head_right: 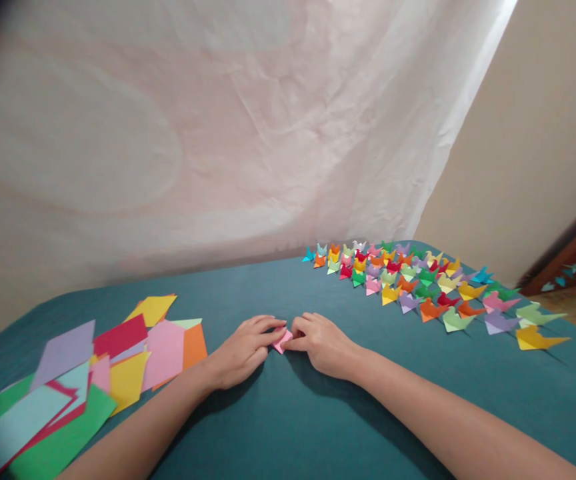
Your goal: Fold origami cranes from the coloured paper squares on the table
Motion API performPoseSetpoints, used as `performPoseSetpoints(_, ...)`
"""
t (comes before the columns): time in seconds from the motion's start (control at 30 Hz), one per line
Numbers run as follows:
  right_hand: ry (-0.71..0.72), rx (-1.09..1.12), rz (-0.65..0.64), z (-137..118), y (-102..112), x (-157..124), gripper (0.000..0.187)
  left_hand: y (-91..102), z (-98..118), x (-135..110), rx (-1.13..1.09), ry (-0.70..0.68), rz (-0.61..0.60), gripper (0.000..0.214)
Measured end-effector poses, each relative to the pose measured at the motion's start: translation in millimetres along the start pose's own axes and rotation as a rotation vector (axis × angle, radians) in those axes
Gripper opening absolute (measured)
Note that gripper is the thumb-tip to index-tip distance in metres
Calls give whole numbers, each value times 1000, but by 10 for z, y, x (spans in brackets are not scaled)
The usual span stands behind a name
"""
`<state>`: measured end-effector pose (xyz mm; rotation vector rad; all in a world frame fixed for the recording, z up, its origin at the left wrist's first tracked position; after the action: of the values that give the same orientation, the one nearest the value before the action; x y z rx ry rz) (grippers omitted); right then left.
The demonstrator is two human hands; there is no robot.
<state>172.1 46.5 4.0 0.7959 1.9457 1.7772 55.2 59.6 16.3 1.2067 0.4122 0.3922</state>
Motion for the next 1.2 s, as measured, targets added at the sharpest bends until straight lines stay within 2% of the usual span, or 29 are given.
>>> performPoseSetpoints(0.17, -92, -46, 30, 83, -7, 15, 32, -26, -35, -3, 2, 3, 4, 43)
performPoseSetpoints(0.53, -129, -192, 14, -8, 2, 46, 24, -32, -24, -6, 22, 16, -14, 47)
performPoseSetpoints(0.93, 78, -201, -66, -249, 18, 34, 20, -49, -35, -18, 8, 29, -21, 45)
performPoseSetpoints(1.07, 131, -155, -38, -257, -12, 28, 20, -56, -54, -14, -12, 26, -28, 47)
performPoseSetpoints(1.2, 161, -23, 57, -223, -12, 0, 22, -54, -92, -1, -31, 14, -14, 47)
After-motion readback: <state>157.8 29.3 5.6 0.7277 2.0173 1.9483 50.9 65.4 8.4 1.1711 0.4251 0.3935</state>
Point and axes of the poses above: each hand's wrist, its own x-axis towards the middle knuckle, its own y-axis out of the back of the hand, z = x × y, the point moved 7 cm from there along x, towards the middle knuckle, and after that the axes turned 14 degrees about -z, right-handed, at the moved point
